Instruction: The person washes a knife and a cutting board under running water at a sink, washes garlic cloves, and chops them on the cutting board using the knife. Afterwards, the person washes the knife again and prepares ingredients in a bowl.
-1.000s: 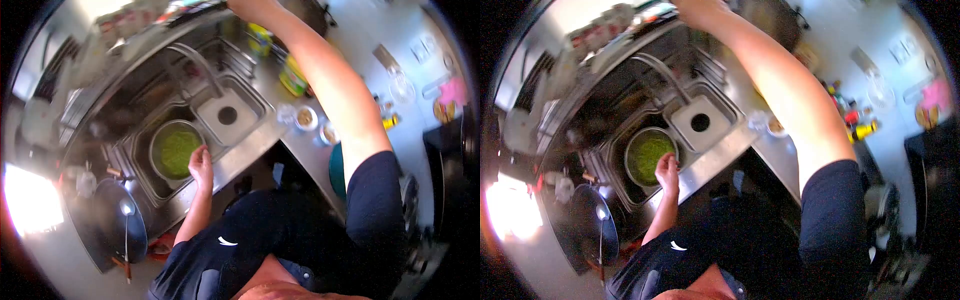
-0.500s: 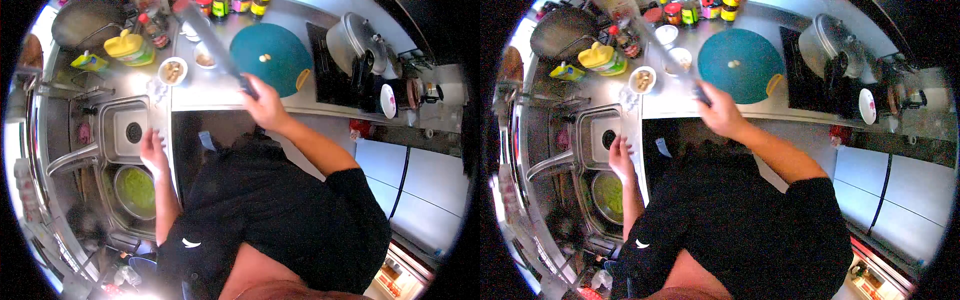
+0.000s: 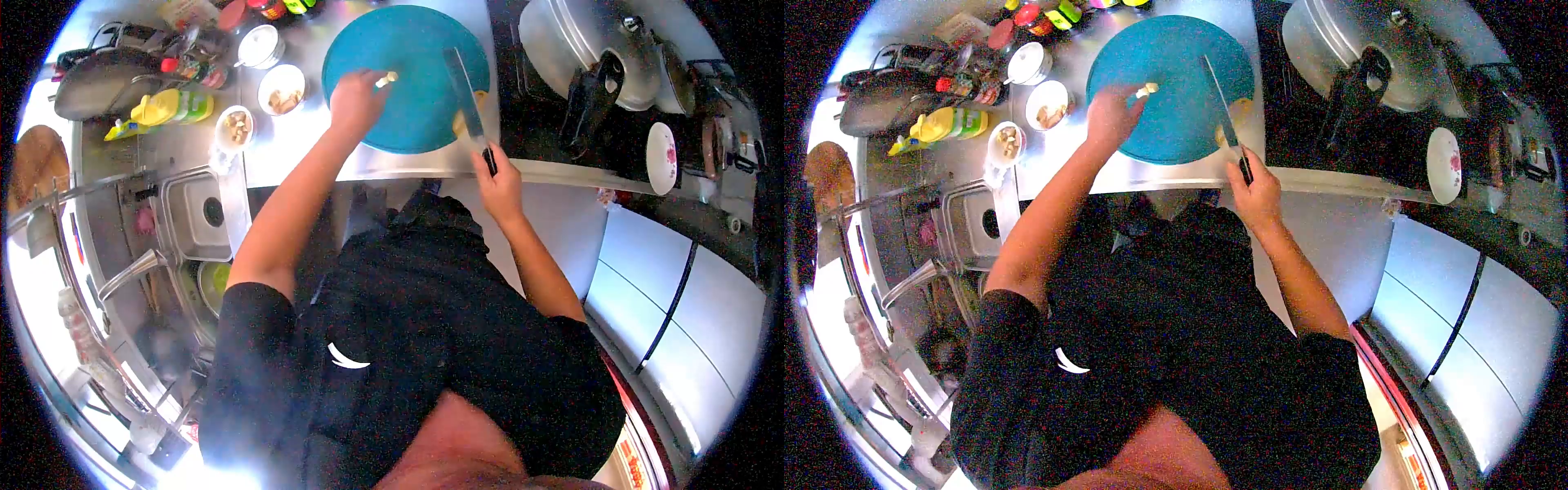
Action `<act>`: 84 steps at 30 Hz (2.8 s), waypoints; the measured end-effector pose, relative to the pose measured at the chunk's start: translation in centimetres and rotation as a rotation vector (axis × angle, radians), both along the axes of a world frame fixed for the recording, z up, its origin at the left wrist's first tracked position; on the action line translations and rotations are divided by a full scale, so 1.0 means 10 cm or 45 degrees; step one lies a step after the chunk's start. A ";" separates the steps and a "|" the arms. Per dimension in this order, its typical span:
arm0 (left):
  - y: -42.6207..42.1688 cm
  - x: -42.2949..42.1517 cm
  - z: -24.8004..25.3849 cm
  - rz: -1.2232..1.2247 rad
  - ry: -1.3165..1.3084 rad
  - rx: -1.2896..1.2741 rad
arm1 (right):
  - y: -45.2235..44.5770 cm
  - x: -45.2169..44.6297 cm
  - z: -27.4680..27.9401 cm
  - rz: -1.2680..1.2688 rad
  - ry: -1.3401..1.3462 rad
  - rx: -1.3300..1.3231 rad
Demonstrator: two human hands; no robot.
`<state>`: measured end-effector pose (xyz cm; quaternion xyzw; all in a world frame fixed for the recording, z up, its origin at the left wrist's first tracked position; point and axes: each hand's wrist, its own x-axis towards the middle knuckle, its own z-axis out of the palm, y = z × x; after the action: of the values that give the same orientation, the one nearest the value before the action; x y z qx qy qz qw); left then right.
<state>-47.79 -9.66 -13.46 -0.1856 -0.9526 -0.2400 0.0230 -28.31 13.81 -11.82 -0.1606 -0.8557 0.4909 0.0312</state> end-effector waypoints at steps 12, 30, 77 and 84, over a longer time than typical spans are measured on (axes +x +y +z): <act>0.26 -0.49 -0.45 -0.261 0.043 -0.007 | -0.10 -0.11 -0.02 -0.115 -0.085 -0.081; 0.11 -0.37 -0.60 -0.397 0.204 0.103 | -0.39 -0.33 0.00 0.037 -0.190 -0.094; 0.16 -0.37 -0.69 -0.442 0.234 0.209 | -0.40 -0.43 -0.08 0.173 -0.256 -0.024; 0.17 -0.37 -0.72 -0.441 0.197 0.243 | -0.43 -0.49 -0.01 0.189 -0.265 0.016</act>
<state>-51.52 -7.97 -20.63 -0.3615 -0.8748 -0.3145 0.0719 -33.20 9.55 -11.89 -0.1468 -0.8669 0.4672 -0.0931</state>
